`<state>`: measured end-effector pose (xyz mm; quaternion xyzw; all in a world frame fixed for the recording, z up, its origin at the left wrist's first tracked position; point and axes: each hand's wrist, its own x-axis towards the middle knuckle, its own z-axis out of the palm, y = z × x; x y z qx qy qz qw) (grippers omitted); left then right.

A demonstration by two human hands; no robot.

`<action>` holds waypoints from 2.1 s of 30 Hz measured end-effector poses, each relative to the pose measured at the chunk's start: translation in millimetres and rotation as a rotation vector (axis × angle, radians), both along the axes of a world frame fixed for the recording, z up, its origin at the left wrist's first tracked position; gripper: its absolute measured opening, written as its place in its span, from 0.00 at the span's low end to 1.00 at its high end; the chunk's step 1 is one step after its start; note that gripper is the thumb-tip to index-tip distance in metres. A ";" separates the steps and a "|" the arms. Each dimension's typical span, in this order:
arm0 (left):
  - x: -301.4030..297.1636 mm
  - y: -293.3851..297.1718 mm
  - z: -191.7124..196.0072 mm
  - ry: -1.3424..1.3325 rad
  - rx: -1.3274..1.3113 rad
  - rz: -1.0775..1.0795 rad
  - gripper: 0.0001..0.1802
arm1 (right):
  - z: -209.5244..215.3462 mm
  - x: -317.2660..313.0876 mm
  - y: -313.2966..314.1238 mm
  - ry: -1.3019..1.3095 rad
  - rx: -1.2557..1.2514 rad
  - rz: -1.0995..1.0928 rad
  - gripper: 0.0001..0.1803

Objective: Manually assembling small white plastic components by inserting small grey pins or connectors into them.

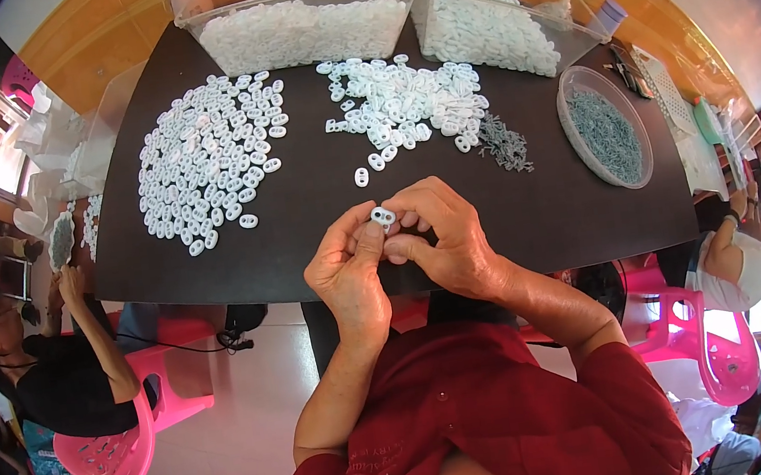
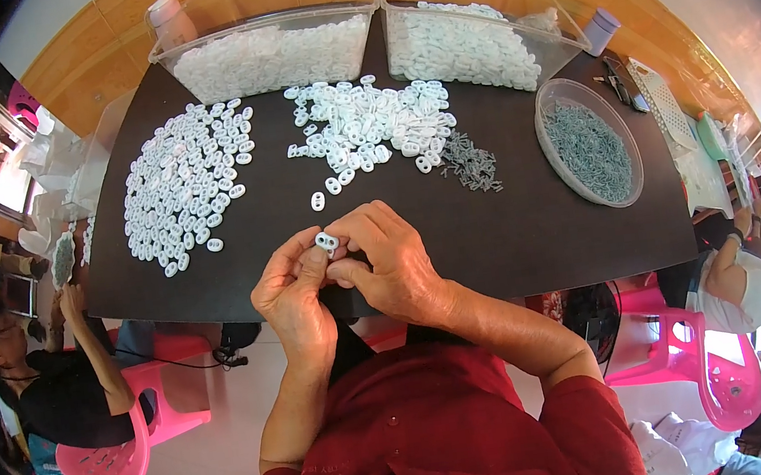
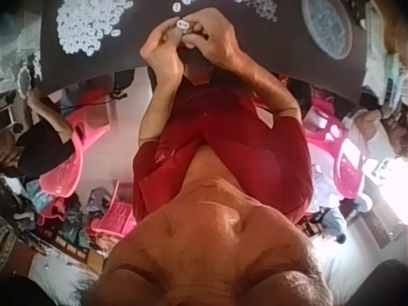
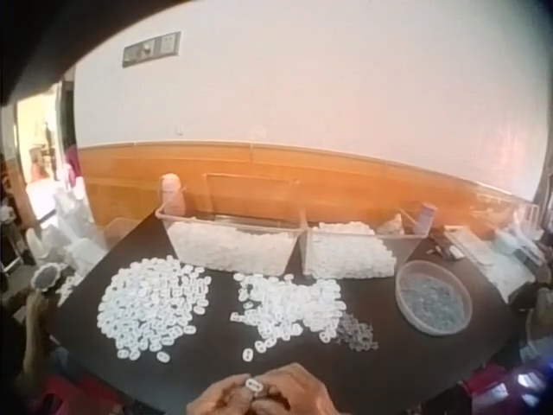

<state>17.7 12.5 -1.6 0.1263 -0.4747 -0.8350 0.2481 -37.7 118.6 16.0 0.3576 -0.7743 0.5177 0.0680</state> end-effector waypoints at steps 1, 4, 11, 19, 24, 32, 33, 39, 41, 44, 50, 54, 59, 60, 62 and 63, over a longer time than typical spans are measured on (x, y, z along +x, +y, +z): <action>-0.6 0.5 1.6 -0.016 0.025 0.012 0.09 | 0.2 -0.2 -1.3 0.081 -0.005 -0.011 0.16; 2.1 -0.9 4.0 -0.024 0.072 0.001 0.08 | -1.8 -1.3 -1.9 0.138 -0.017 -0.026 0.17; 4.0 -7.9 6.8 -0.011 0.050 -0.069 0.08 | -6.5 -5.1 1.9 0.151 -0.015 0.002 0.15; 4.6 -13.2 0.5 -0.011 -0.039 -0.125 0.08 | -10.9 -6.9 2.8 0.241 -0.054 0.039 0.15; 5.0 -10.8 3.3 0.014 -0.008 -0.066 0.10 | -8.6 -7.6 2.9 0.309 -0.021 0.033 0.18; 4.3 -8.5 9.0 -0.030 0.097 -0.104 0.10 | -7.3 -5.1 4.0 0.224 -0.029 0.053 0.20; 4.5 -8.1 8.5 -0.031 0.097 -0.105 0.10 | -8.4 -4.9 3.8 0.234 -0.038 0.040 0.19; 4.7 -5.4 5.6 0.051 0.056 -0.076 0.10 | -8.9 -3.2 1.3 0.308 -0.043 -0.015 0.18; 4.9 -5.7 4.2 0.064 0.034 -0.076 0.10 | -8.4 -1.9 1.2 0.336 -0.036 -0.031 0.17; 5.4 -6.0 6.2 0.043 0.023 -0.070 0.11 | -9.5 -1.3 1.5 0.272 -0.050 -0.031 0.17; 4.0 -7.7 0.9 0.066 0.006 -0.093 0.11 | -11.6 -2.9 -0.3 0.293 -0.060 -0.012 0.17; 3.8 -6.7 -2.4 0.075 0.038 -0.108 0.11 | -13.5 -1.2 -2.4 0.306 -0.111 -0.026 0.16; 6.8 -3.1 -7.1 0.109 0.023 -0.045 0.13 | -16.2 0.6 -3.3 0.319 -0.146 -0.021 0.16; 7.1 -2.3 -7.4 0.108 0.023 -0.046 0.13 | -15.2 0.5 -2.8 0.343 -0.139 -0.013 0.16; 7.3 -0.8 -7.9 0.113 0.038 -0.025 0.12 | -13.3 0.4 -2.8 0.367 -0.132 -0.006 0.16; 7.5 -0.4 -8.2 0.112 0.038 -0.026 0.12 | -12.5 0.5 -3.3 0.409 -0.119 -0.009 0.16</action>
